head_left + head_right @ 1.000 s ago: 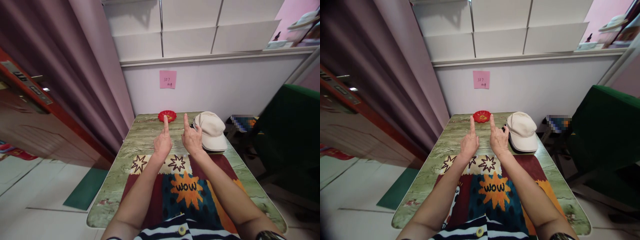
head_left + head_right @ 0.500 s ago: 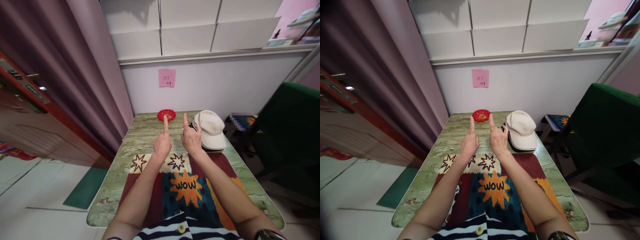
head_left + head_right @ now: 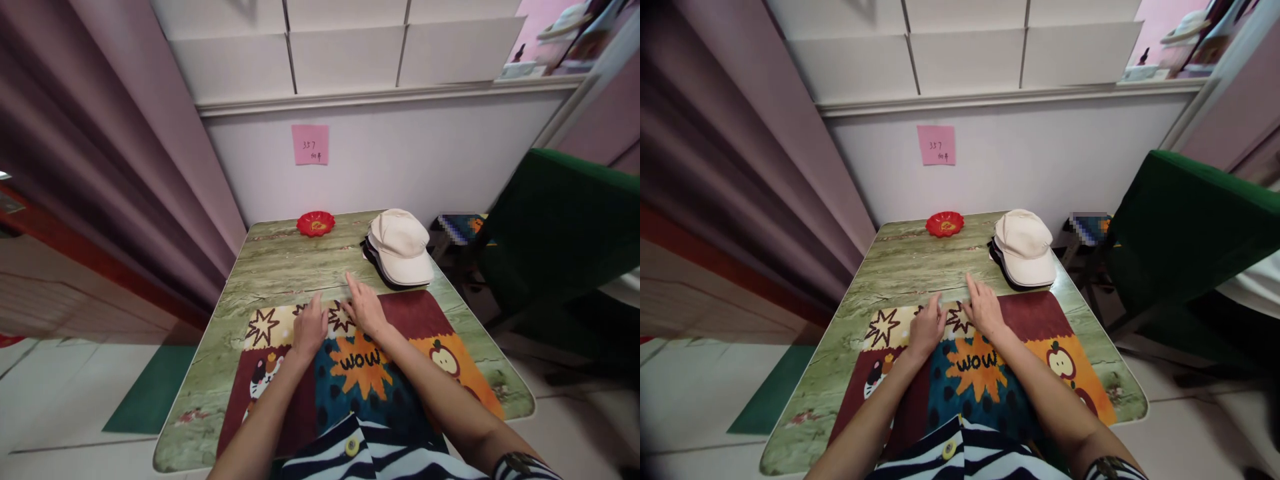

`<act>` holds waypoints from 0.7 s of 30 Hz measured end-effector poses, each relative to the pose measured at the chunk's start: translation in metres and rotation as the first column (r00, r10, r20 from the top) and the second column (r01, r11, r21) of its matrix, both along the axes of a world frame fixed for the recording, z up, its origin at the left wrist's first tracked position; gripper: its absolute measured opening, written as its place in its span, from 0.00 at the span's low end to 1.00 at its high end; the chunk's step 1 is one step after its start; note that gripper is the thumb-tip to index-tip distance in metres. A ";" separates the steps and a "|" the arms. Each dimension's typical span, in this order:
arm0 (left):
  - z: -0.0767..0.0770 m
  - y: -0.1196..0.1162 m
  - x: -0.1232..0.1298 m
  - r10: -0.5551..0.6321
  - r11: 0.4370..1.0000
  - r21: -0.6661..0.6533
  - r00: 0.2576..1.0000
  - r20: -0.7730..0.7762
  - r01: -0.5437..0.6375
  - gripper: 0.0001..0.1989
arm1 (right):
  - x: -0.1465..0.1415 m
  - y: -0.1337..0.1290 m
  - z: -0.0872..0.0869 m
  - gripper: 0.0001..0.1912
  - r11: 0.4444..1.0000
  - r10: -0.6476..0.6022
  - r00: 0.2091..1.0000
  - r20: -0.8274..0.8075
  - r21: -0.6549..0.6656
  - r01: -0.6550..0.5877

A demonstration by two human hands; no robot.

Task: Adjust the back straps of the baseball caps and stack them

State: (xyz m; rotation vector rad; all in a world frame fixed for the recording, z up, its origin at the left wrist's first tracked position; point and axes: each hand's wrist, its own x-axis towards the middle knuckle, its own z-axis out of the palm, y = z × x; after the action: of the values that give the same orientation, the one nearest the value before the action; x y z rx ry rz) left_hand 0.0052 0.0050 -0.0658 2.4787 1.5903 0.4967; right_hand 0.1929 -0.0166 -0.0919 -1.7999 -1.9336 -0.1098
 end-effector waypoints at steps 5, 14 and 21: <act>-0.041 -0.013 -0.013 -0.094 0.991 -0.097 0.994 -0.060 0.088 0.12 | 0.007 -0.006 -0.042 0.20 0.998 0.009 0.994 -0.110 -0.060 -0.015; -0.038 -0.010 -0.018 -0.085 0.990 -0.110 0.995 0.051 0.090 0.10 | 0.030 -0.013 -0.030 0.18 0.968 -0.111 0.471 -0.875 0.013 0.251; -0.040 -0.007 -0.019 -0.066 0.991 -0.114 0.994 0.091 0.077 0.10 | 0.114 -0.032 -0.015 0.17 0.737 -0.158 -0.120 -0.980 -0.198 0.646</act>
State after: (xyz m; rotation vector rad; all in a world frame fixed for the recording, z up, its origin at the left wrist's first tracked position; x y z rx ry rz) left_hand -0.0138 -0.0016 -0.1058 2.3841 1.4493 0.4793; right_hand 0.3074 -0.0490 -0.1069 -1.3745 -0.1537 0.4759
